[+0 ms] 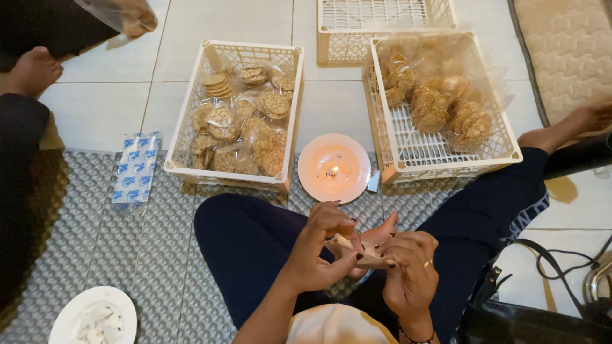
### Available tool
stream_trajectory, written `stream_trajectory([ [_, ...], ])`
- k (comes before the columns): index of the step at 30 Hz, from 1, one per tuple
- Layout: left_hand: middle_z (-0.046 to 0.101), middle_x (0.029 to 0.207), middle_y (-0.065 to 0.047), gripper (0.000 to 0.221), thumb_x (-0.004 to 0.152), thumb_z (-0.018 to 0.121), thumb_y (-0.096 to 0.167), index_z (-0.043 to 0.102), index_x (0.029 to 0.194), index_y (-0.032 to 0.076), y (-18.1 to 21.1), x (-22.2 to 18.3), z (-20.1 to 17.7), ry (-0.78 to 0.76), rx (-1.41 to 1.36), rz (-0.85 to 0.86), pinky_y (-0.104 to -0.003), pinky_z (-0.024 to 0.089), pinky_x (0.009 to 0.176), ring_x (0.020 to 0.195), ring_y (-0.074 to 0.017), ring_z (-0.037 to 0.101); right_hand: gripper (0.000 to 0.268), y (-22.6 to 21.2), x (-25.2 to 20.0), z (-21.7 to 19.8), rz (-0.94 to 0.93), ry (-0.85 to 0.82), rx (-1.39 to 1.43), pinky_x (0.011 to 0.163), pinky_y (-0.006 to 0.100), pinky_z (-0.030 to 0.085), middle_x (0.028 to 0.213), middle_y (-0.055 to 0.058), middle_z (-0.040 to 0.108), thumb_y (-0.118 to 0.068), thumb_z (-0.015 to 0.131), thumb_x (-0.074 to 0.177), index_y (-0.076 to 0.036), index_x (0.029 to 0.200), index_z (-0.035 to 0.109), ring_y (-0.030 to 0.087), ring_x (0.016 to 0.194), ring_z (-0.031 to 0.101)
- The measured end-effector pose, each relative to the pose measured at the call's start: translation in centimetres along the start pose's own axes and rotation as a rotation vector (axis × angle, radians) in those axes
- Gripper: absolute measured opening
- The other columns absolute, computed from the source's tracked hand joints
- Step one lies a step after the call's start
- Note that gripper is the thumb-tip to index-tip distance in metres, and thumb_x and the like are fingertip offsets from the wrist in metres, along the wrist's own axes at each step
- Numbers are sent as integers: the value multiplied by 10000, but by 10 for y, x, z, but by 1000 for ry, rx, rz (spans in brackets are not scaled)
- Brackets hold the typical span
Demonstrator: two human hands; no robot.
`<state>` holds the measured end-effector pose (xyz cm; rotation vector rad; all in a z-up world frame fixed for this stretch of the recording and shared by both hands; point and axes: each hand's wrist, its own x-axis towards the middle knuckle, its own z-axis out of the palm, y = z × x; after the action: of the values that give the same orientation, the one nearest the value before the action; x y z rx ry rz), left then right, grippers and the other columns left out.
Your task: Sealing plastic bags of food items using a candle flame
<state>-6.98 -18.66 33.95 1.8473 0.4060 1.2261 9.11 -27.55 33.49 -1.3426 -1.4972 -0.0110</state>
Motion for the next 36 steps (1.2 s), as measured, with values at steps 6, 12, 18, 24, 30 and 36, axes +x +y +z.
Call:
stream_trajectory([
  [6, 494, 1444, -149, 844, 778, 874, 202, 339, 1427, 143, 2, 0, -2, 24, 38, 14, -450, 388, 1195, 1359, -302, 491, 328, -6, 6, 0, -10, 14, 26, 887, 383, 431, 821, 26, 678, -281, 412, 1065, -94, 834, 551, 234, 829, 590],
  [12, 494, 1348, -75, 251, 854, 748, 240, 650, 1077, 181, 2, 3, -7, -22, 134, -28, -484, 393, 1152, 1314, -289, 473, 344, -4, 3, 0, -17, 18, 40, 893, 397, 434, 800, 34, 677, -290, 404, 1067, -90, 830, 553, 239, 808, 605],
  [18, 620, 1181, 22, 117, 950, 734, 318, 710, 862, 246, -12, -5, -1, 62, 145, -1, -458, 382, 1120, 1238, -299, 467, 343, -5, 3, -1, 1, 0, 59, 888, 397, 415, 810, 36, 676, -286, 406, 1064, -93, 824, 556, 254, 831, 586],
  [24, 123, 1712, -173, 1347, 637, 868, 514, 69, 1653, 132, -10, -7, -5, -31, -83, -106, -548, 321, 1305, 1569, -388, 334, 343, -4, 2, -2, 11, 10, 68, 889, 391, 447, 810, 35, 675, -268, 414, 1063, -85, 811, 558, 259, 842, 592],
  [30, 572, 1373, -20, 418, 910, 739, 508, 694, 1220, 231, -20, -7, -7, -59, -35, -42, -516, 401, 1181, 1357, -287, 502, 329, -5, 3, -2, 24, 2, 107, 867, 393, 423, 796, 30, 660, -268, 419, 1063, -93, 815, 548, 245, 819, 595],
  [36, 661, 1111, 68, 87, 932, 752, 371, 772, 964, 293, -28, -9, -1, 59, -100, -10, -395, 394, 1091, 1147, -189, 511, 339, -6, 5, 0, 6, -12, 95, 864, 374, 433, 806, 18, 671, -278, 424, 1059, -92, 816, 570, 240, 822, 588],
])
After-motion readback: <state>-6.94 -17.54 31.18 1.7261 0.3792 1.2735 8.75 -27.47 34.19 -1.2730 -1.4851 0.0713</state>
